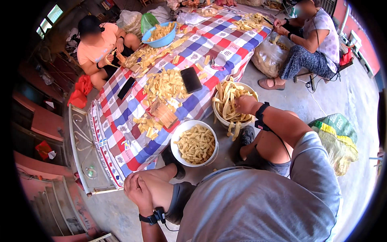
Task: The person peels and sorts flat dried plant material by hand, placing selected pieces into a bowl and moving others into a larger basket.
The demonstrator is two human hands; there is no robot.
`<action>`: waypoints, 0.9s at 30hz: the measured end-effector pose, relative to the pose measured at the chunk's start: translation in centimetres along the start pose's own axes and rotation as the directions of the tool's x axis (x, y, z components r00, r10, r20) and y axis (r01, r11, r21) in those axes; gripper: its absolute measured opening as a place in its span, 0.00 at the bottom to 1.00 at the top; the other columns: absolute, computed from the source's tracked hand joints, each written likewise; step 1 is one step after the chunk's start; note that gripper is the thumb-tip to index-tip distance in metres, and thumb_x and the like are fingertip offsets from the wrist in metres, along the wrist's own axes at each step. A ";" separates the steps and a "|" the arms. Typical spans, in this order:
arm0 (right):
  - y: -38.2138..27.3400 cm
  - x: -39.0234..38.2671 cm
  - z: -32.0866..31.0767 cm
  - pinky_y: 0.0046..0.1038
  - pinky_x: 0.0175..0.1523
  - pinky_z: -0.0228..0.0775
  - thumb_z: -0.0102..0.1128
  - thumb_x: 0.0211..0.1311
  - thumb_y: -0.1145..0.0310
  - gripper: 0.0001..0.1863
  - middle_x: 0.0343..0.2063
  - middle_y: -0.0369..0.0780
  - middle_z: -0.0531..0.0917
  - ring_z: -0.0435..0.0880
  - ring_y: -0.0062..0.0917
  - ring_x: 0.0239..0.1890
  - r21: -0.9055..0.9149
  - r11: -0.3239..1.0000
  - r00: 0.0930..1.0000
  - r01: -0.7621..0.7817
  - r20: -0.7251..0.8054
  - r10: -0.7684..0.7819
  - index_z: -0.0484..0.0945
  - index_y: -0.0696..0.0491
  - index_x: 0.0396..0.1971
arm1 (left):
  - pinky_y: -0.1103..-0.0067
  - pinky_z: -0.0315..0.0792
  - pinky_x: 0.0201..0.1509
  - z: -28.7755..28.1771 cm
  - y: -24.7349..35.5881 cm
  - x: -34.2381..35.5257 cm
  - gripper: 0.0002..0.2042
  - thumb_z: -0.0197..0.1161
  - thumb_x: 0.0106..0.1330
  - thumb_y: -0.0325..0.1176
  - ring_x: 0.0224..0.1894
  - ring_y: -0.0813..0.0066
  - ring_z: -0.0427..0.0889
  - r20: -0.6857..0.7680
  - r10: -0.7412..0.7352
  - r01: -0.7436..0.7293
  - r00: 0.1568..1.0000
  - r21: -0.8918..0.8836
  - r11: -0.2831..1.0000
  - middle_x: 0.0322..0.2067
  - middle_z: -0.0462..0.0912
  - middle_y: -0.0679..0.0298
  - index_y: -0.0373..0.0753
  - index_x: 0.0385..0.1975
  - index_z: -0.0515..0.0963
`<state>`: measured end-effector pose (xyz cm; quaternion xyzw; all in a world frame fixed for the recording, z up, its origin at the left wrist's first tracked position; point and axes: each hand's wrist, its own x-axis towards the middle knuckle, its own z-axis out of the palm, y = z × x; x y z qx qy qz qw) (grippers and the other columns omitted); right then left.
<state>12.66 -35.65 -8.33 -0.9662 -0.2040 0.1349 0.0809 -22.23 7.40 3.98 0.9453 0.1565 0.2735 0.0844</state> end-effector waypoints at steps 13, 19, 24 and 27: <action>-1.8 -0.1 1.3 0.40 0.49 0.75 0.59 0.52 0.63 0.14 0.32 0.46 0.84 0.82 0.42 0.45 -0.086 0.955 0.919 0.284 -0.259 -0.297 0.80 0.54 0.36 | 0.63 0.68 0.57 0.7 -0.3 -0.1 0.08 0.59 0.59 0.27 0.48 0.54 0.78 -0.051 -0.004 0.004 0.999 -0.009 1.000 0.42 0.82 0.54 0.35 0.35 0.82; -3.8 0.2 5.0 0.37 0.44 0.78 0.57 0.52 0.71 0.11 0.34 0.45 0.86 0.86 0.40 0.41 -0.301 0.856 0.907 0.421 0.119 -0.404 0.81 0.53 0.36 | 0.63 0.69 0.57 0.2 -0.5 -0.5 0.08 0.59 0.58 0.27 0.48 0.54 0.78 -0.047 -0.016 0.015 0.999 -0.022 1.000 0.42 0.82 0.54 0.35 0.35 0.82; -3.8 0.0 5.9 0.36 0.43 0.78 0.58 0.56 0.69 0.11 0.37 0.41 0.87 0.86 0.36 0.43 -0.343 0.863 0.928 0.372 0.172 -0.332 0.84 0.50 0.38 | 0.63 0.69 0.57 0.2 -1.7 -1.2 0.07 0.60 0.59 0.28 0.48 0.54 0.78 -0.073 -0.027 0.026 0.997 -0.016 1.000 0.42 0.82 0.55 0.36 0.34 0.82; -3.5 -0.1 4.9 0.37 0.44 0.78 0.60 0.52 0.69 0.11 0.35 0.43 0.87 0.86 0.37 0.41 -0.306 0.892 0.943 0.332 0.100 -0.317 0.83 0.51 0.36 | 0.63 0.68 0.57 0.1 -1.8 -1.5 0.07 0.59 0.59 0.28 0.49 0.54 0.78 -0.070 -0.031 0.031 0.997 -0.003 1.000 0.42 0.82 0.55 0.36 0.35 0.82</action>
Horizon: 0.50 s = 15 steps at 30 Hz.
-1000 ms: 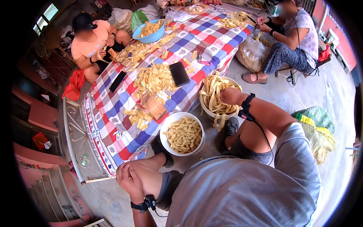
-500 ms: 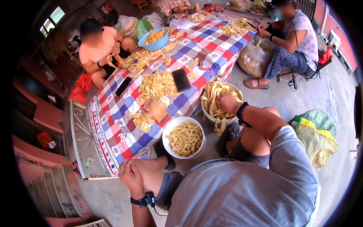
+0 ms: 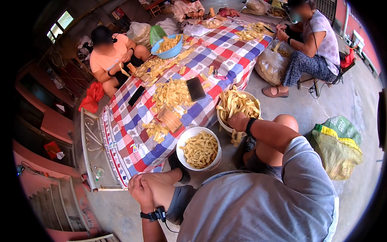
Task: The person peels and sorts flat dried plant material by hand, placing selected pieces into a bowl and moving others into a larger basket.
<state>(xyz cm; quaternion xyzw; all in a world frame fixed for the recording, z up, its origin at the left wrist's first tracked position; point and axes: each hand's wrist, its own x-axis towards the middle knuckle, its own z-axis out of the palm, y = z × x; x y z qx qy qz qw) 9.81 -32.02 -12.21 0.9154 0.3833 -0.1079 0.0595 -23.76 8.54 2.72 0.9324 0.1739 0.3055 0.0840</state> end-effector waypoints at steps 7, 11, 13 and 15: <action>0.5 -2.6 -5.7 0.40 0.44 0.76 0.58 0.57 0.64 0.11 0.33 0.48 0.85 0.85 0.43 0.39 0.383 0.904 0.937 -0.192 -0.203 0.285 0.84 0.53 0.33 | 0.63 0.68 0.59 -0.4 1.3 0.4 0.08 0.59 0.61 0.29 0.51 0.54 0.77 0.021 0.017 -0.017 1.000 0.027 0.999 0.44 0.82 0.53 0.35 0.36 0.82; 1.4 -2.9 -6.4 0.40 0.46 0.74 0.61 0.56 0.63 0.12 0.32 0.51 0.84 0.84 0.45 0.40 0.575 0.799 0.896 -0.176 -0.243 0.372 0.82 0.56 0.34 | 0.62 0.65 0.60 0.0 1.6 0.6 0.09 0.60 0.60 0.30 0.52 0.53 0.76 0.034 0.038 -0.039 0.999 0.030 0.999 0.45 0.81 0.54 0.37 0.38 0.82; 1.6 -3.6 -7.1 0.36 0.42 0.74 0.62 0.59 0.63 0.12 0.28 0.49 0.82 0.82 0.38 0.33 0.697 0.714 0.908 -0.066 -0.255 0.333 0.80 0.57 0.32 | 0.62 0.65 0.60 0.2 1.9 0.8 0.09 0.60 0.60 0.30 0.53 0.53 0.76 0.041 0.039 -0.041 0.998 0.034 0.999 0.45 0.81 0.54 0.38 0.38 0.82; 1.6 -4.3 -8.7 0.27 0.37 0.71 0.61 0.64 0.67 0.09 0.24 0.42 0.80 0.78 0.24 0.29 0.800 0.599 0.919 0.041 -0.265 0.291 0.78 0.59 0.34 | 0.61 0.64 0.60 0.3 2.0 1.0 0.09 0.61 0.60 0.31 0.53 0.53 0.75 0.048 0.034 -0.036 0.998 0.037 0.999 0.46 0.81 0.54 0.38 0.38 0.82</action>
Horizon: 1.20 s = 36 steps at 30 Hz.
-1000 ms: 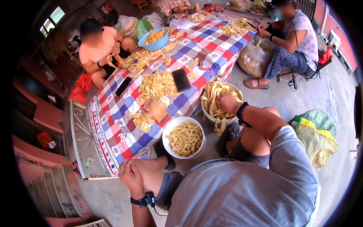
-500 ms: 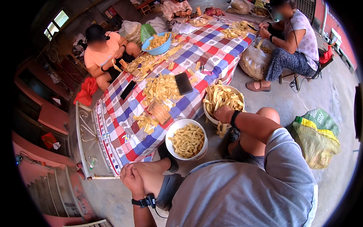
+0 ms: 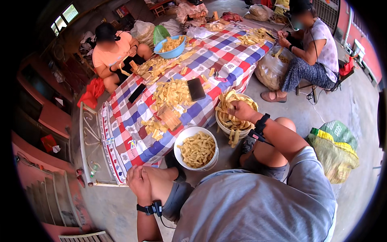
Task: The person peels and sorts flat dried plant material by hand, placing selected pieces into a bowl and moving others into a larger basket.
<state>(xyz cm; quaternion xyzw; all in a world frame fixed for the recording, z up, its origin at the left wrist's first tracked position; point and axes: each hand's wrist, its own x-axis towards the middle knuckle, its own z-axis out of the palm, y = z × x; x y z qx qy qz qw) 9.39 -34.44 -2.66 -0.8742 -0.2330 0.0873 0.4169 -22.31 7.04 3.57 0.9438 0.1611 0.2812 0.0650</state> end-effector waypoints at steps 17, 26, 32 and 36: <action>-8.0 -5.5 4.3 0.18 0.44 0.70 0.57 0.69 0.75 0.08 0.33 0.28 0.79 0.75 0.12 0.38 0.632 0.769 0.985 0.097 0.051 -0.167 0.78 0.56 0.45 | 0.67 0.66 0.61 1.4 6.9 -0.6 0.09 0.59 0.67 0.32 0.53 0.62 0.77 0.334 0.099 0.105 0.937 -0.541 0.834 0.46 0.82 0.58 0.37 0.41 0.81; -8.8 -8.8 7.8 0.31 0.47 0.74 0.58 0.65 0.71 0.10 0.35 0.44 0.83 0.83 0.32 0.39 0.401 0.891 0.953 0.212 0.117 -0.279 0.78 0.55 0.45 | 0.76 0.72 0.50 7.7 15.0 2.2 0.22 0.48 0.76 0.49 0.48 0.70 0.80 0.807 0.246 0.838 0.536 -0.543 -0.044 0.47 0.81 0.58 0.40 0.60 0.69; -7.3 -8.6 6.5 0.39 0.46 0.75 0.60 0.60 0.68 0.12 0.37 0.46 0.83 0.83 0.44 0.41 0.106 0.932 0.926 0.346 0.124 -0.358 0.79 0.52 0.44 | 0.79 0.73 0.45 9.8 16.6 3.9 0.15 0.52 0.75 0.43 0.42 0.73 0.83 0.838 0.310 0.890 0.449 -0.448 -0.077 0.42 0.82 0.60 0.41 0.53 0.73; -7.3 -8.5 4.6 0.40 0.45 0.75 0.58 0.59 0.67 0.12 0.38 0.45 0.83 0.83 0.44 0.41 -0.070 0.941 0.920 0.330 0.248 -0.304 0.79 0.53 0.43 | 0.82 0.71 0.44 9.6 19.0 6.0 0.13 0.52 0.75 0.40 0.41 0.79 0.82 0.793 0.333 0.788 0.510 -0.586 0.188 0.41 0.83 0.63 0.40 0.51 0.75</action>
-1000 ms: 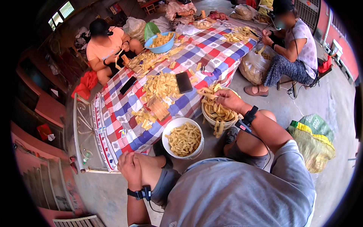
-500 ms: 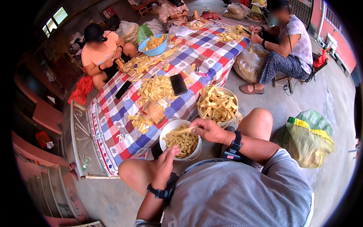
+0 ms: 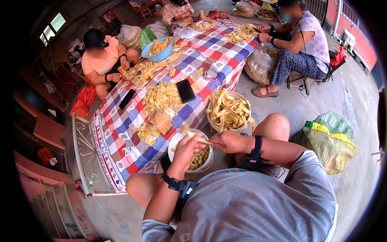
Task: The person peels and sorts flat dried plant material by hand, placing selected pieces into a bowl and moving others into a larger basket.
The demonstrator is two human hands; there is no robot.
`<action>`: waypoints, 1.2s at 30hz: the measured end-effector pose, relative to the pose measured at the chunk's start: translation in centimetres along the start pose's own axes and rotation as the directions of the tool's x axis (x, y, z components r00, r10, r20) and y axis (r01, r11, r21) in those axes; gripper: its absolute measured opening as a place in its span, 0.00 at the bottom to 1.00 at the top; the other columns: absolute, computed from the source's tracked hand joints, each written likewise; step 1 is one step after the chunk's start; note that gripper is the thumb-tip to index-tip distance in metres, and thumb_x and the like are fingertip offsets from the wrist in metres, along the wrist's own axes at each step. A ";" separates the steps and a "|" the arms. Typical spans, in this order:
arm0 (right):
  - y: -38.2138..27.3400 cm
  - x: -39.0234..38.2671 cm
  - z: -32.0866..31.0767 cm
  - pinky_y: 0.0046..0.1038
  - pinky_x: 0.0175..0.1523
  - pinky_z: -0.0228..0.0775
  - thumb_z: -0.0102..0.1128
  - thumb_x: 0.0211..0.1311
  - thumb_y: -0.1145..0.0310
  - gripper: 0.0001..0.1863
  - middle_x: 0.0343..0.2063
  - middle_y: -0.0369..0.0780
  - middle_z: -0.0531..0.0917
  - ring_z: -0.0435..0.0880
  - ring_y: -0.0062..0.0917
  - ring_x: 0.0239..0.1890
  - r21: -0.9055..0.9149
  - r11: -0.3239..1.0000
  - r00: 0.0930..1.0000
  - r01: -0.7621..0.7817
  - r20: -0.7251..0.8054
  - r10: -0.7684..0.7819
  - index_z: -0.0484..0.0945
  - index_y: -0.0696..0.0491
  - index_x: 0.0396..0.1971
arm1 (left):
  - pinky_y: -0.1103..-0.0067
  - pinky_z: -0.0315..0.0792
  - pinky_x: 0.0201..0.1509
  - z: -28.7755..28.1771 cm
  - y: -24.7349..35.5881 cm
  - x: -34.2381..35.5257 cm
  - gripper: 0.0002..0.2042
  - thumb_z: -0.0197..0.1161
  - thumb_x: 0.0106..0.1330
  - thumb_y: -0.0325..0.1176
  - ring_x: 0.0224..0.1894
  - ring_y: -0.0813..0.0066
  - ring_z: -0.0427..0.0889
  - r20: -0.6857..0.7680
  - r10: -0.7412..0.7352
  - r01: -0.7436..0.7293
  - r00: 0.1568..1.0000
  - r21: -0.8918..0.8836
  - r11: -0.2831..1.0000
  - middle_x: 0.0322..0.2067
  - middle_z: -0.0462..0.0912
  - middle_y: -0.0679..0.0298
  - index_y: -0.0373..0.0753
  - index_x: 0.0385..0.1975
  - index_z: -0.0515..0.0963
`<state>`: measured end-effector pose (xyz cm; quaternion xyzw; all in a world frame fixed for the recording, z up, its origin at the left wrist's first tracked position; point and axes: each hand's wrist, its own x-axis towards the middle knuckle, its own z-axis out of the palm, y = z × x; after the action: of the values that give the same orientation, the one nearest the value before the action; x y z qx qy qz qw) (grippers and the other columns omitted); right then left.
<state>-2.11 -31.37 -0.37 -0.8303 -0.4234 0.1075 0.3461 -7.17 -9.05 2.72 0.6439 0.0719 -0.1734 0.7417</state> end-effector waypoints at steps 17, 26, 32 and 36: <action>12.5 6.4 0.6 0.40 0.55 0.74 0.54 0.53 0.73 0.23 0.49 0.51 0.78 0.79 0.44 0.53 -0.380 0.860 0.904 -0.340 0.122 0.411 0.73 0.58 0.52 | 0.84 0.69 0.39 0.7 -3.2 2.7 0.12 0.55 0.73 0.39 0.34 0.82 0.80 0.012 -0.062 0.056 0.998 0.290 0.956 0.39 0.80 0.70 0.39 0.49 0.76; 13.7 5.2 1.9 0.39 0.49 0.76 0.56 0.52 0.72 0.20 0.40 0.48 0.84 0.84 0.43 0.46 -0.463 0.843 0.920 -0.274 0.130 0.371 0.72 0.60 0.47 | 0.82 0.72 0.36 0.5 -2.2 4.0 0.12 0.54 0.73 0.38 0.30 0.82 0.77 -0.012 -0.012 0.016 1.000 0.455 0.890 0.29 0.79 0.68 0.36 0.45 0.76; 12.2 4.4 -2.4 0.39 0.44 0.77 0.59 0.51 0.70 0.22 0.34 0.48 0.86 0.86 0.42 0.41 -0.469 0.799 0.893 -0.376 0.048 0.448 0.71 0.61 0.47 | 0.76 0.73 0.37 0.7 -0.1 5.4 0.12 0.52 0.72 0.38 0.29 0.74 0.80 -0.064 0.011 0.030 0.998 0.599 0.800 0.26 0.80 0.62 0.36 0.45 0.75; 11.6 3.5 -6.6 0.39 0.42 0.77 0.58 0.51 0.69 0.15 0.33 0.50 0.85 0.85 0.45 0.39 -0.351 0.798 0.867 -0.490 -0.103 0.487 0.76 0.60 0.39 | 0.82 0.71 0.29 1.0 0.9 7.0 0.09 0.52 0.72 0.34 0.23 0.79 0.77 -0.014 0.106 -0.070 0.994 0.668 0.741 0.23 0.79 0.65 0.37 0.45 0.74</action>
<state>10.47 -36.45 -2.86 -0.9612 -0.2061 0.1092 0.1475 -0.46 -11.09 1.37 0.8730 -0.0064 -0.1358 0.4683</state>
